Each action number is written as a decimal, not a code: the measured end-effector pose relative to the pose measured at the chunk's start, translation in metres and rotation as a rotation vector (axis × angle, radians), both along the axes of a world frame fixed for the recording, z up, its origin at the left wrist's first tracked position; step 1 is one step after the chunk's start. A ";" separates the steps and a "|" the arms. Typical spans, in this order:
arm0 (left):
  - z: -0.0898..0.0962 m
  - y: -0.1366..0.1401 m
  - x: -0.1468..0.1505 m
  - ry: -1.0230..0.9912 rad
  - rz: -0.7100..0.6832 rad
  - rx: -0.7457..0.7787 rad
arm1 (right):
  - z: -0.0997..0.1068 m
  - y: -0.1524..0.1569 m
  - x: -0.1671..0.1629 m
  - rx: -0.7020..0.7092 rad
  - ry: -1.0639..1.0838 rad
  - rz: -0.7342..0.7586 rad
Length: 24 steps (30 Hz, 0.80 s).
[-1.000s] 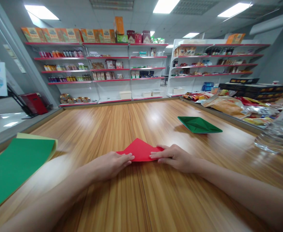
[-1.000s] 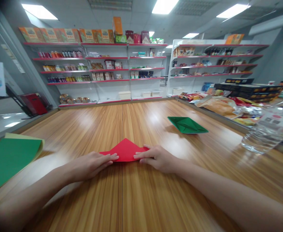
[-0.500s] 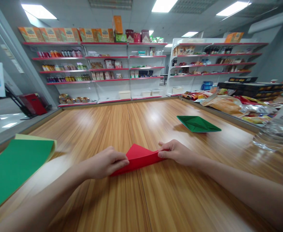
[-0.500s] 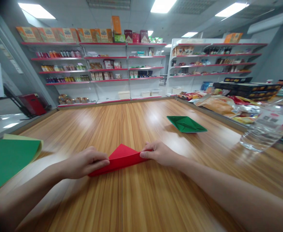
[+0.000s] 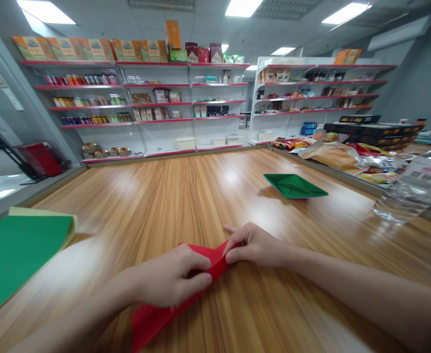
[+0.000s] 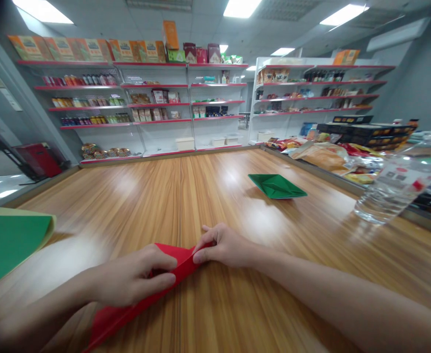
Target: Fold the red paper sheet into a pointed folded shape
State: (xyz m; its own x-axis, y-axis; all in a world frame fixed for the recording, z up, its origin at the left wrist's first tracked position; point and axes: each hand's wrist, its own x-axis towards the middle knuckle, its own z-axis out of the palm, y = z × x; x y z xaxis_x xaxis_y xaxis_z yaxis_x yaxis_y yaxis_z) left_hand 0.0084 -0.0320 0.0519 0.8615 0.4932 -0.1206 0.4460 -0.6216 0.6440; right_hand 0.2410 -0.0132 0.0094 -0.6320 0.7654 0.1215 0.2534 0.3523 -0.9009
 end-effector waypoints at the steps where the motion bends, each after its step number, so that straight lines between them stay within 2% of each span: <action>1: -0.005 0.006 -0.003 -0.049 0.004 -0.137 | 0.000 0.001 0.001 -0.010 0.006 -0.020; 3: -0.013 0.015 -0.008 -0.114 0.013 -0.308 | -0.001 0.005 0.004 -0.010 0.004 -0.060; 8: -0.022 0.018 -0.007 -0.190 0.029 -0.369 | -0.002 0.011 0.009 0.045 -0.027 -0.117; 12: -0.020 0.015 -0.001 -0.205 0.040 -0.356 | -0.003 0.008 0.009 0.084 -0.019 -0.138; 15: -0.005 0.013 -0.007 -0.078 0.084 -0.229 | -0.007 0.008 0.011 0.130 -0.016 -0.163; 17: 0.007 0.013 -0.013 0.008 0.089 -0.008 | -0.009 0.011 0.016 0.164 -0.030 -0.217; 20: 0.017 0.015 -0.020 -0.015 0.057 0.248 | -0.010 0.016 0.023 0.237 -0.058 -0.309; 22: 0.011 0.020 -0.020 -0.044 0.030 0.314 | -0.008 0.016 0.026 0.397 -0.116 -0.307; 24: -0.002 0.025 -0.019 -0.027 0.014 0.404 | -0.007 0.014 0.026 0.626 -0.209 -0.200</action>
